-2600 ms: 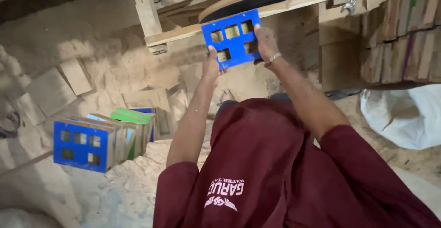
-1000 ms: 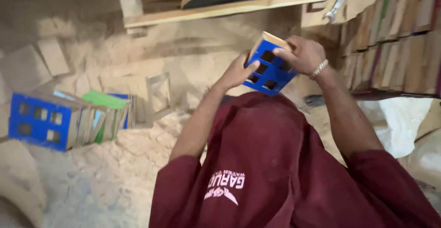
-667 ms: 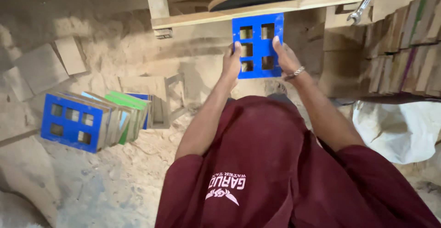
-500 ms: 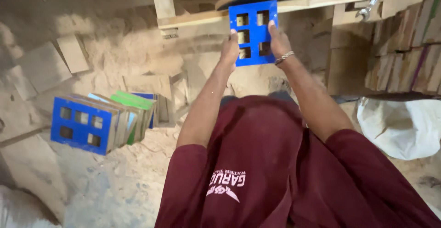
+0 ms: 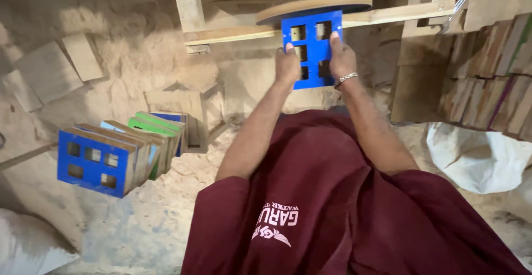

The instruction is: The person smooths the edges of several small, colorful wooden frames using a rotating grinding wheel. They handle each frame one at a time, pressing the edges against the wheel to create sparks, then place the finished frames into a stack.

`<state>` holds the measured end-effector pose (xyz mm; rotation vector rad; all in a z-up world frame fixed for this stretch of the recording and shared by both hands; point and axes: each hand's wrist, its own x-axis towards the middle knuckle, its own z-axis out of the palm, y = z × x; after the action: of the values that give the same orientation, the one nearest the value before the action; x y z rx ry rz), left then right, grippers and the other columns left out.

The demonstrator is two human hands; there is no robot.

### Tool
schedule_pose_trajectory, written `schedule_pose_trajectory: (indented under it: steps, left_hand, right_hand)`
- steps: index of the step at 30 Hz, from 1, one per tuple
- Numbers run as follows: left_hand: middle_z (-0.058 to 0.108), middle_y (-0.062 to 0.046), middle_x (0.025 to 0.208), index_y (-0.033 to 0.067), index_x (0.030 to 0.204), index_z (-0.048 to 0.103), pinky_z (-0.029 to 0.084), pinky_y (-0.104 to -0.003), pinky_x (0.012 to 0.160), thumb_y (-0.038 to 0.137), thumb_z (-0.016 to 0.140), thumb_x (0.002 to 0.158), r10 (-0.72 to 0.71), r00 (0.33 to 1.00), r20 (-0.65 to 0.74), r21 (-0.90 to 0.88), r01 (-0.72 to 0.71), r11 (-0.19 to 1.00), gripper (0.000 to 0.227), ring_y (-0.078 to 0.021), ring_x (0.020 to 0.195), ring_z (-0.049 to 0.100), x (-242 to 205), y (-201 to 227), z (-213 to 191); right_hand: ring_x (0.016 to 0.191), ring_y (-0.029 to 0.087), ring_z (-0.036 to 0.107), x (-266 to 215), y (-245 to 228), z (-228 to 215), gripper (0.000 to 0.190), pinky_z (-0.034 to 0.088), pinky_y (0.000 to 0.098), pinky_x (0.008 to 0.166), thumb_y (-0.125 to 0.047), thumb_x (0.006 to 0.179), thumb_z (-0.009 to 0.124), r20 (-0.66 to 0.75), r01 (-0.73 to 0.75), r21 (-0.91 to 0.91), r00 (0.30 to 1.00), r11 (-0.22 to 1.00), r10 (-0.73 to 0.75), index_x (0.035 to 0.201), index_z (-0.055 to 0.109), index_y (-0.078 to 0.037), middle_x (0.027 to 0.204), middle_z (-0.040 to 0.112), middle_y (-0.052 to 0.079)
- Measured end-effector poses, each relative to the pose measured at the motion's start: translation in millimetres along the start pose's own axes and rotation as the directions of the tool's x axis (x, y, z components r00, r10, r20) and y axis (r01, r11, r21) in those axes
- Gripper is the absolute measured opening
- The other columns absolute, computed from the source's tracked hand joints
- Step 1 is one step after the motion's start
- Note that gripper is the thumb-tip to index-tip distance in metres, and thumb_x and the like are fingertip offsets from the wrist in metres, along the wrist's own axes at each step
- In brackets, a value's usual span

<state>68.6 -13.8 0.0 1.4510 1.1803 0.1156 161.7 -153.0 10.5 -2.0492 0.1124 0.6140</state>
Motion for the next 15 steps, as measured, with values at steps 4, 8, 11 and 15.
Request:
schedule_pose_trajectory:
  steps: [4,8,11,15]
  left_hand:
    - [0.069,-0.032,0.11,-0.0092,0.121,0.057,0.051,-0.049,0.091,0.037,0.045,0.105,-0.019,1.0,0.006,-0.016,0.019,1.0,0.051,-0.0439,0.104,0.069,-10,2,50]
    - [0.066,-0.035,0.115,-0.0107,0.122,0.057,0.05,-0.051,0.093,0.038,0.047,0.105,-0.013,1.0,-0.01,0.006,0.013,1.0,0.053,-0.0473,0.11,0.064,-20,7,95]
    - [0.068,-0.033,0.112,-0.0087,0.124,0.055,0.051,-0.052,0.089,0.042,0.048,0.101,-0.024,1.0,-0.007,-0.078,0.023,0.997,0.056,-0.0457,0.105,0.067,-34,22,127]
    - [0.061,-0.036,0.124,-0.0109,0.133,0.048,0.055,-0.054,0.09,0.05,0.056,0.094,-0.162,0.962,0.218,-0.073,0.181,0.981,0.073,-0.0483,0.109,0.068,-72,41,138]
  right_hand:
    - [0.073,0.017,0.055,13,6,-44,0.077,0.047,0.0391,0.068,-0.065,0.099,0.05,-0.037,-0.027,-0.072,0.999,0.997,0.025,0.09,0.071,0.008,0.078,0.066,0.01]
    - [0.083,0.017,0.063,37,31,-86,0.078,0.05,0.037,0.078,-0.067,0.098,0.047,-0.037,-0.023,-0.069,0.999,0.997,0.02,0.101,0.072,0.007,0.089,0.073,0.011]
    - [0.091,0.02,0.065,60,48,-117,0.078,0.051,0.037,0.084,-0.068,0.098,0.05,-0.039,0.051,-0.028,0.998,0.998,-0.052,0.108,0.072,0.006,0.1,0.075,0.014]
    - [0.09,0.026,0.066,43,40,-170,0.081,0.049,0.0399,0.082,-0.071,0.1,0.045,-0.087,-0.018,-0.262,0.996,0.965,-0.005,0.106,0.071,0.006,0.095,0.073,0.019]
